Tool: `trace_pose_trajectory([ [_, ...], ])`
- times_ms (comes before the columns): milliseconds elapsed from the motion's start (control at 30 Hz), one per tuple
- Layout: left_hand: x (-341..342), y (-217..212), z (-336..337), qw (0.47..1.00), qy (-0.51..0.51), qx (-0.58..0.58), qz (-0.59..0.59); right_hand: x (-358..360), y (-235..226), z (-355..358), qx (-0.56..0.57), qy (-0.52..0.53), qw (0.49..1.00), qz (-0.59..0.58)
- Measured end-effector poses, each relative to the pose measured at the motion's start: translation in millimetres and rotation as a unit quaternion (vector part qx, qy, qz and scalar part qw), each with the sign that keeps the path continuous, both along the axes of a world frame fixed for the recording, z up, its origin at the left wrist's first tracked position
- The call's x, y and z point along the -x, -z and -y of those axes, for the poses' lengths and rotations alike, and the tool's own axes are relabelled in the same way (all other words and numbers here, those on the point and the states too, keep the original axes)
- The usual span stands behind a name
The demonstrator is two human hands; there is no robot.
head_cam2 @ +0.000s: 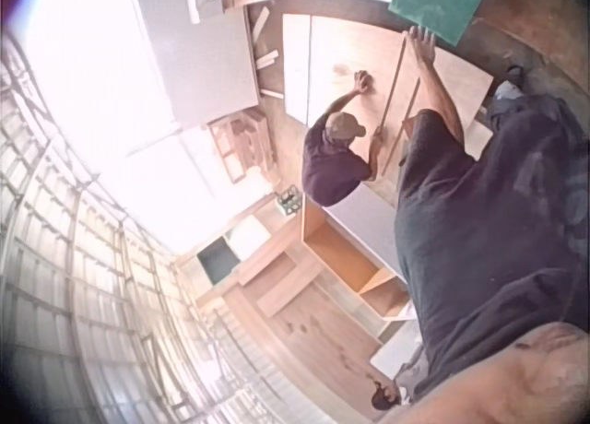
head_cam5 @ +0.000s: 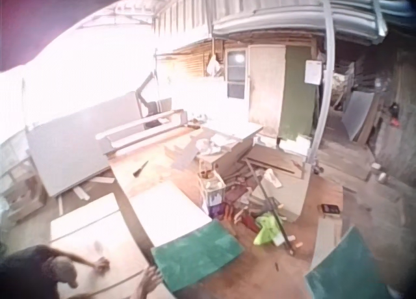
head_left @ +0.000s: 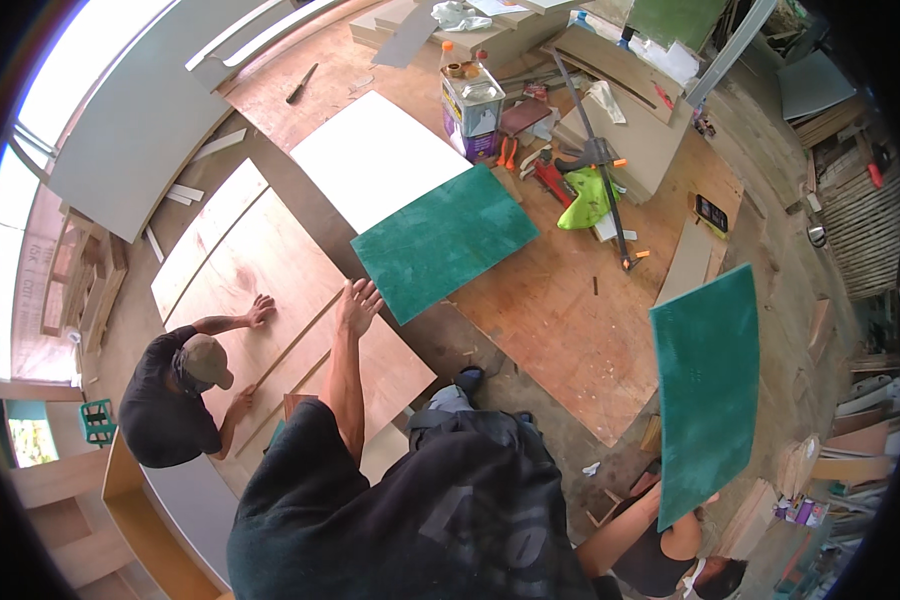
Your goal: The person applies adhesive from a bottle onto two green panels and then uses a small wooden block to spread the adhesive evenly across the surfaces.
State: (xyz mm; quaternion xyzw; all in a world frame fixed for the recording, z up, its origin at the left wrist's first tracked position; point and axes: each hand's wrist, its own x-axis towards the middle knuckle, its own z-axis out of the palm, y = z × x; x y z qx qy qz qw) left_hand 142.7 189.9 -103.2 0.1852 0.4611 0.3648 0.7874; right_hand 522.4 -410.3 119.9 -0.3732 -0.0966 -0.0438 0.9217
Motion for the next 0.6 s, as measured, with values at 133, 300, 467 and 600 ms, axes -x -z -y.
trace_pose_trajectory([
  [133, -7.3, 13.0, -28.9, 0.991, 0.125, -0.042, 0.036, 15.0, -0.7, -12.6, 0.02, 0.029, 0.999, 0.005],
  [300, -7.5, 42.6, -32.1, 0.985, 0.149, -0.067, 0.057, 13.2, -16.0, -7.9, 0.022, 0.068, 0.997, 0.023],
  [467, -4.7, 24.1, -26.8, 0.989, 0.1, -0.106, 0.04, 13.2, -36.4, 3.4, 0.013, 0.113, 0.992, 0.049],
  [600, -13.3, -7.5, -34.8, 0.969, 0.131, -0.156, 0.143, 29.9, -47.0, 31.7, -0.001, 0.17, 0.984, 0.061],
])
